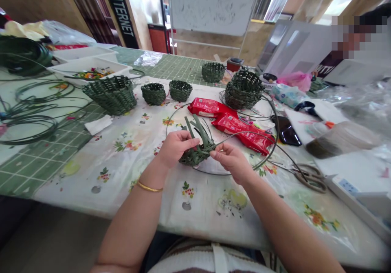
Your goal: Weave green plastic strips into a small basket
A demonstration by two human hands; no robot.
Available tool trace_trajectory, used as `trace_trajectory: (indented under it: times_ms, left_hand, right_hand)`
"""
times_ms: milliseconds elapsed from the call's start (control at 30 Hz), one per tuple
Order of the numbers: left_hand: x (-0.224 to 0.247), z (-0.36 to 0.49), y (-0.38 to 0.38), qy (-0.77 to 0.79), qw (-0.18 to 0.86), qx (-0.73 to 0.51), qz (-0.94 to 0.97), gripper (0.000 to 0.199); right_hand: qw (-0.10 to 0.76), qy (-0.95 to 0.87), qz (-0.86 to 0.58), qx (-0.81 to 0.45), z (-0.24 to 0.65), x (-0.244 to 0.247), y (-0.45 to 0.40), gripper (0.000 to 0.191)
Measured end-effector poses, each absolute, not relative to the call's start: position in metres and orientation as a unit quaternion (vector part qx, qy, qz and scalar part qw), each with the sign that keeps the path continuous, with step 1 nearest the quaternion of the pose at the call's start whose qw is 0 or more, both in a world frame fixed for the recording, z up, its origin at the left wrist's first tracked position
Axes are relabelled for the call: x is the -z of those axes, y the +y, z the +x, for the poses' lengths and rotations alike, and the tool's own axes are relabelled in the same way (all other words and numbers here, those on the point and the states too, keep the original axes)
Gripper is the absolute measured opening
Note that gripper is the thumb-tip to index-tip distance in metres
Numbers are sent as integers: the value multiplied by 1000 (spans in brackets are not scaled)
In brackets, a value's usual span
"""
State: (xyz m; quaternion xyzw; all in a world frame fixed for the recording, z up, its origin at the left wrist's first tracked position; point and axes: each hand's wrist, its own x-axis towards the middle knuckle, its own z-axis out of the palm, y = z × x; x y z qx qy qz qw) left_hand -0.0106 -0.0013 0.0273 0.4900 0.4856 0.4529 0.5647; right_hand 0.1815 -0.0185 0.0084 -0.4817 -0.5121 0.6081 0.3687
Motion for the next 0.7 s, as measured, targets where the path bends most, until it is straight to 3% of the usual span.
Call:
trace_trajectory:
  times_ms: [300,600,700]
  left_hand:
    - [-30,-11,-4,451,612,-416,499,25]
    - [-31,-9,-5,451,572,-376,572,24]
    - [-29,-8,-6,451,561,-378,582,24]
  right_hand:
    - [384,-557,-461,-574,184,-18,-22,31]
    - [408,-723,-477,-289,187,-24,-28,13]
    - [380,-771,-444,-252,188,-33,-28,12]
